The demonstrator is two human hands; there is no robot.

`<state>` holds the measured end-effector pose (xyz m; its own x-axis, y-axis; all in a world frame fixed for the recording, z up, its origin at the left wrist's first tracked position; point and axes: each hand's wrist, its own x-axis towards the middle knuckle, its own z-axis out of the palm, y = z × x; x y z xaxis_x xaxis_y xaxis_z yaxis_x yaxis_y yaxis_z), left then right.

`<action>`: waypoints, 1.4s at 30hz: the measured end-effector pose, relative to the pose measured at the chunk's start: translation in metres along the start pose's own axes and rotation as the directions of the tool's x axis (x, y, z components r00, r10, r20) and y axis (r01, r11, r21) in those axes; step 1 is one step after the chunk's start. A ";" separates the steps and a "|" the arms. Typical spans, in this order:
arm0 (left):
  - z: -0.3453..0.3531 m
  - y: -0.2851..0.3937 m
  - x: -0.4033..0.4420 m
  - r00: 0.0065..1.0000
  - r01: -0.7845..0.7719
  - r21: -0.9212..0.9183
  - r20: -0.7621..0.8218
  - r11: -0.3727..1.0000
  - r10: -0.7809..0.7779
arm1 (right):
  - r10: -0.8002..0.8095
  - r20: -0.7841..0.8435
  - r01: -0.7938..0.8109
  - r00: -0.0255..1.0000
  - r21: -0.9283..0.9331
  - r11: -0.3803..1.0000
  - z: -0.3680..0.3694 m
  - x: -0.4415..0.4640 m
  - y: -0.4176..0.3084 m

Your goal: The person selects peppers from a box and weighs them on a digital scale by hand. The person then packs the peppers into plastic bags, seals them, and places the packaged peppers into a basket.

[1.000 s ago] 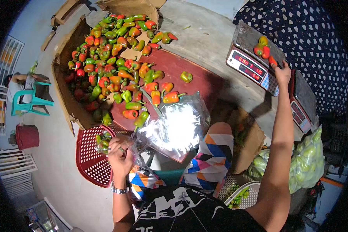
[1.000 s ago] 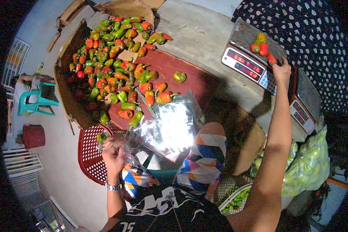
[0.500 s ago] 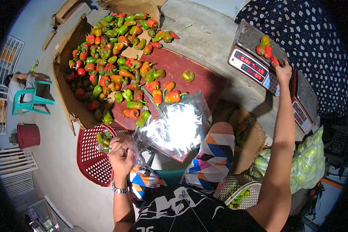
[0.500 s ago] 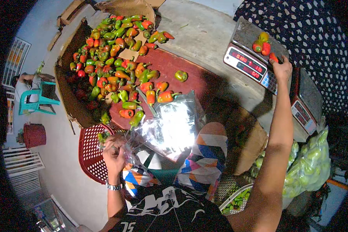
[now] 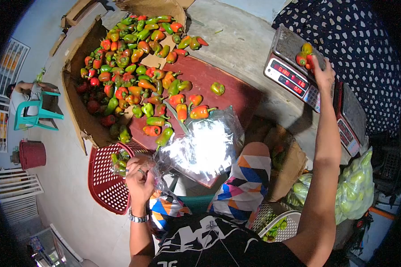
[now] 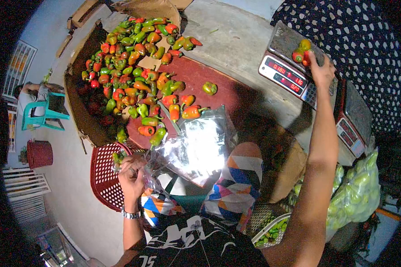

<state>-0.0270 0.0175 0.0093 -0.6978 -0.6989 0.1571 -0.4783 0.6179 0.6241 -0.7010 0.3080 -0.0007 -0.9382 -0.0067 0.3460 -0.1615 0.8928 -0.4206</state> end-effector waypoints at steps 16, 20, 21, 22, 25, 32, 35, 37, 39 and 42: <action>0.000 -0.002 -0.002 0.999 0.032 0.012 0.009 0.999 -0.032 | 0.387 0.227 -0.290 0.894 -0.367 0.884 0.017 0.011 -0.081; -0.001 -0.003 -0.003 1.000 0.010 0.037 0.006 0.999 -0.011 | 0.282 0.280 -0.182 0.918 -0.334 0.925 0.008 0.001 -0.079; -0.001 -0.003 -0.003 1.000 -0.007 0.047 -0.003 0.999 0.007 | 0.240 0.291 -0.143 0.926 -0.320 0.937 0.005 -0.002 -0.080; 0.000 -0.003 -0.002 1.000 -0.025 0.057 -0.012 0.998 0.025 | 0.215 0.282 -0.122 0.935 -0.312 0.942 0.007 0.000 -0.076; 0.000 -0.005 -0.002 0.999 -0.035 0.063 -0.012 0.997 0.035 | 0.156 0.272 -0.071 0.950 -0.299 0.952 0.011 0.002 -0.067; 0.002 -0.004 -0.004 0.999 0.046 -0.013 0.011 0.999 -0.046 | 0.088 0.299 0.000 0.950 -0.282 0.959 0.006 0.005 -0.061; 0.000 -0.003 -0.004 0.999 0.034 0.015 0.011 0.999 -0.035 | 0.023 0.248 0.030 0.969 -0.209 0.977 0.003 0.004 -0.057; -0.002 -0.004 -0.005 1.000 -0.009 0.024 0.011 1.000 0.009 | 0.001 0.200 0.015 0.980 -0.074 0.997 0.007 0.007 -0.041; -0.002 -0.005 -0.003 0.999 -0.019 -0.077 -0.036 0.997 0.016 | 0.012 0.134 -0.031 0.991 0.141 0.990 0.009 0.015 -0.024; -0.009 0.009 0.005 0.988 0.048 -0.269 -0.132 0.962 -0.086 | -0.135 0.551 -0.465 0.824 0.792 0.396 -0.040 -0.028 -0.028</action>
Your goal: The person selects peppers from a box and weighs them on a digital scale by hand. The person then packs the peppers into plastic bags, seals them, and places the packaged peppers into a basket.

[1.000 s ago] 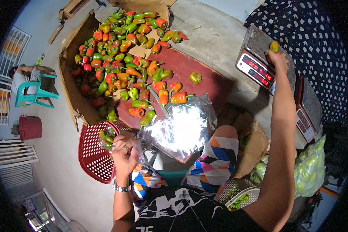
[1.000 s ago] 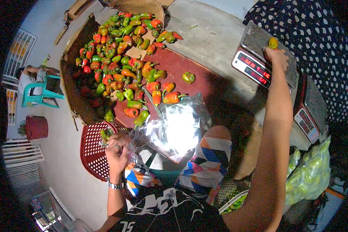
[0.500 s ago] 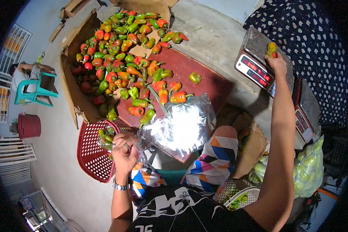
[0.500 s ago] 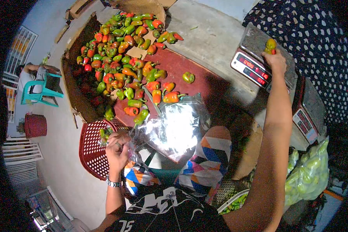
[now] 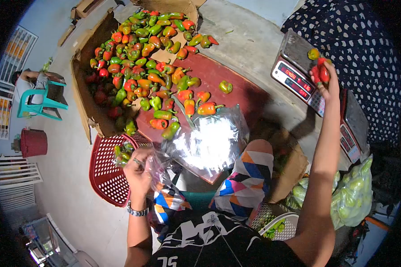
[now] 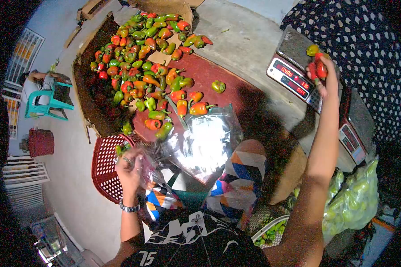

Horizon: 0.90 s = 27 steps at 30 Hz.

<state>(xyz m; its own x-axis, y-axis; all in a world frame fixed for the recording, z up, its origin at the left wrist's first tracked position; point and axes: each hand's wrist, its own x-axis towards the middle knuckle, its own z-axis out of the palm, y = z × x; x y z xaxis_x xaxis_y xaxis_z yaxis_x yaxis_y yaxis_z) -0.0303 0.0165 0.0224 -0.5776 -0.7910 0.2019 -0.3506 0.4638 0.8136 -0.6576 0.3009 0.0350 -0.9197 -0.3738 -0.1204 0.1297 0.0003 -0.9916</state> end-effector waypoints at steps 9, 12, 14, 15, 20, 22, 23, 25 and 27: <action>-0.039 0.103 0.064 0.953 -0.268 0.175 -0.093 0.947 0.287 | -0.290 0.609 -0.485 0.738 0.778 0.399 0.125 -0.250 0.076; -0.047 0.136 0.062 0.924 -0.356 0.232 -0.059 0.905 0.379 | -0.097 0.573 -0.531 0.814 0.801 0.277 0.162 -0.326 0.100; -0.044 0.136 0.062 0.855 -0.475 0.341 -0.040 0.811 0.517 | -0.122 0.668 -0.661 0.734 0.744 0.094 0.186 -0.358 0.116; -0.041 0.138 0.057 0.857 -0.480 0.398 0.026 0.781 0.514 | -0.066 0.729 -0.708 0.682 0.680 0.189 0.194 -0.376 0.112; -0.002 0.106 0.039 0.867 -0.460 0.355 0.377 0.814 0.326 | 0.014 0.906 -0.868 0.424 0.402 0.290 0.211 -0.434 0.061; 0.011 0.103 0.032 0.820 -0.494 0.337 0.488 0.801 0.300 | 0.037 0.923 -0.877 0.383 0.350 0.329 0.215 -0.437 0.057; 0.014 0.105 0.028 0.790 -0.497 0.318 0.551 0.807 0.269 | 0.037 0.927 -0.877 0.373 0.339 0.341 0.218 -0.435 0.058; 0.016 0.121 0.023 0.718 -0.405 0.262 0.684 0.876 0.127 | 0.041 0.926 -0.875 0.376 0.339 0.346 0.221 -0.430 0.056; 0.018 0.109 0.022 0.670 -0.496 0.167 0.698 0.852 0.253 | 0.054 0.915 -0.872 0.401 0.363 0.328 0.217 -0.425 0.047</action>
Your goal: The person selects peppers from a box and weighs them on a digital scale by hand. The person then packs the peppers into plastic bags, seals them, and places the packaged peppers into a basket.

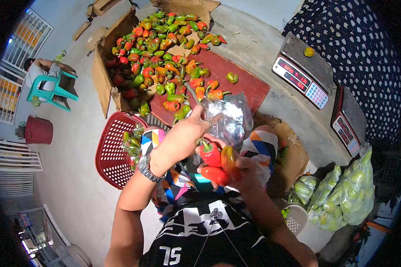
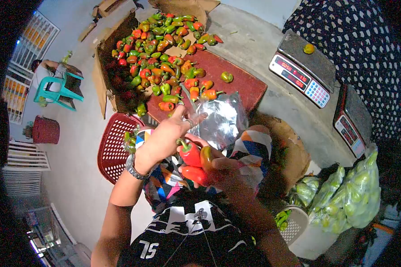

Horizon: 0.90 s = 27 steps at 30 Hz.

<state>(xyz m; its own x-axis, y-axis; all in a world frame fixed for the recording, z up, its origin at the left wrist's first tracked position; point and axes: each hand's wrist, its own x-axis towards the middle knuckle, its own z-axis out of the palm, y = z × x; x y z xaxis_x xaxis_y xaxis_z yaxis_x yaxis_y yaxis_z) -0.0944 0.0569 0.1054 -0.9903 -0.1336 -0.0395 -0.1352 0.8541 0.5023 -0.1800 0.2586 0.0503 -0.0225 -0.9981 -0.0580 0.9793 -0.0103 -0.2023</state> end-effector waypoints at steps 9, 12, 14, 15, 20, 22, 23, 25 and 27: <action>0.012 -0.005 -0.009 0.990 -0.069 -0.149 -0.132 0.987 0.049 | -0.205 -0.353 0.014 0.913 -0.473 0.881 -0.012 -0.007 0.000; 0.025 0.005 -0.010 0.992 -0.038 -0.108 -0.120 0.993 0.025 | -0.153 -0.509 -0.145 0.847 -0.498 0.855 -0.004 0.003 -0.004; 0.031 0.012 -0.011 0.996 0.007 -0.129 -0.086 0.992 -0.019 | -0.155 -0.528 -0.148 0.835 -0.486 0.861 -0.010 0.008 0.000; 0.037 0.009 -0.010 0.990 -0.091 -0.111 -0.121 0.990 0.077 | -0.136 -0.537 -0.163 0.833 -0.472 0.867 -0.016 0.011 0.001; 0.054 0.016 -0.020 0.996 -0.049 -0.121 -0.077 0.991 0.039 | -0.217 -0.556 -0.104 0.802 -0.488 0.867 -0.015 0.015 0.004; 0.043 0.028 -0.025 0.989 -0.088 -0.081 -0.122 0.993 0.078 | -0.267 -0.524 -0.070 0.809 -0.537 0.841 -0.007 0.008 0.001; 0.046 0.027 -0.027 0.987 -0.099 -0.099 -0.133 0.990 0.085 | -0.272 -0.498 -0.108 0.823 -0.608 0.787 -0.007 0.009 -0.001; 0.049 0.024 -0.029 0.997 -0.004 -0.146 -0.081 0.989 -0.008 | -0.155 -0.403 -0.040 0.902 -0.435 0.899 -0.028 0.015 -0.003; 0.047 0.018 -0.029 0.996 0.090 -0.218 -0.007 0.972 -0.094 | -0.062 -0.329 -0.033 0.942 -0.277 0.960 -0.042 0.024 -0.004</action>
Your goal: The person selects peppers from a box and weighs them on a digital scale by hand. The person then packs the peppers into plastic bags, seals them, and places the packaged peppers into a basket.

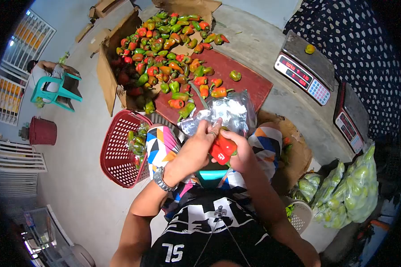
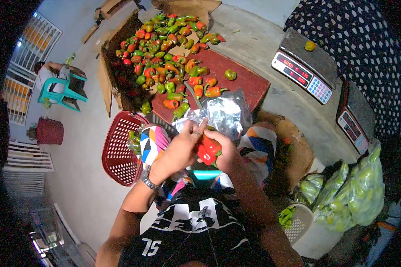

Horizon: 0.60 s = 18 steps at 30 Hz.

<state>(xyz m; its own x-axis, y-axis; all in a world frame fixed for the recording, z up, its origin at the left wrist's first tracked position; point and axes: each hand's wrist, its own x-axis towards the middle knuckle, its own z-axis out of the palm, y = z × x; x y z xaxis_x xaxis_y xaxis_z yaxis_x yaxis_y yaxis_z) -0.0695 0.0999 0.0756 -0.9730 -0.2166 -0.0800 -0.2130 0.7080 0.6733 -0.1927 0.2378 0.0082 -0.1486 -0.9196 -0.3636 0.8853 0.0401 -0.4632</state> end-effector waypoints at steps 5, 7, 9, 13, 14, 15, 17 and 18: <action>-0.012 -0.026 0.003 0.993 -0.041 -0.047 -0.114 0.998 0.036 | 0.057 0.045 -0.054 0.997 -0.064 0.997 0.015 0.014 0.003; -0.017 -0.030 0.004 0.994 -0.013 -0.006 -0.105 1.000 0.013 | 0.016 -0.061 -0.029 0.998 -0.206 0.978 0.020 0.016 0.007; -0.011 -0.035 0.003 0.988 -0.038 -0.010 -0.148 0.999 0.036 | -0.031 -0.223 -0.044 0.974 -0.321 0.946 0.021 0.019 0.015; 0.001 -0.036 0.001 0.990 -0.007 -0.018 -0.140 1.000 0.004 | -0.333 -0.211 0.220 0.919 -0.424 0.878 0.016 0.029 0.040; 0.003 -0.033 0.000 0.992 0.006 -0.028 -0.129 1.000 -0.009 | -0.381 -0.226 0.263 0.897 -0.422 0.868 0.014 0.031 0.045; 0.007 -0.033 -0.002 0.993 -0.001 -0.031 -0.121 1.000 -0.002 | -0.365 -0.220 0.234 0.905 -0.460 0.857 0.013 0.030 0.043; 0.014 -0.034 -0.006 0.994 -0.015 -0.034 -0.107 0.999 0.011 | -0.332 -0.207 0.179 0.920 -0.532 0.827 0.012 0.031 0.035; 0.017 -0.036 -0.008 0.994 -0.012 -0.029 -0.113 1.000 0.009 | -0.329 -0.204 0.196 0.922 -0.488 0.851 0.013 0.032 0.036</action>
<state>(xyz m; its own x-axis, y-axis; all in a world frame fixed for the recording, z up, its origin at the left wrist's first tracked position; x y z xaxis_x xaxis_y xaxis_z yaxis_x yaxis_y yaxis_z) -0.0558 0.0878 0.0395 -0.9586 -0.2847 0.0096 -0.1983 0.6911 0.6950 -0.1601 0.2052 -0.0097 -0.5180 -0.7815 -0.3477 0.5095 0.0446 -0.8593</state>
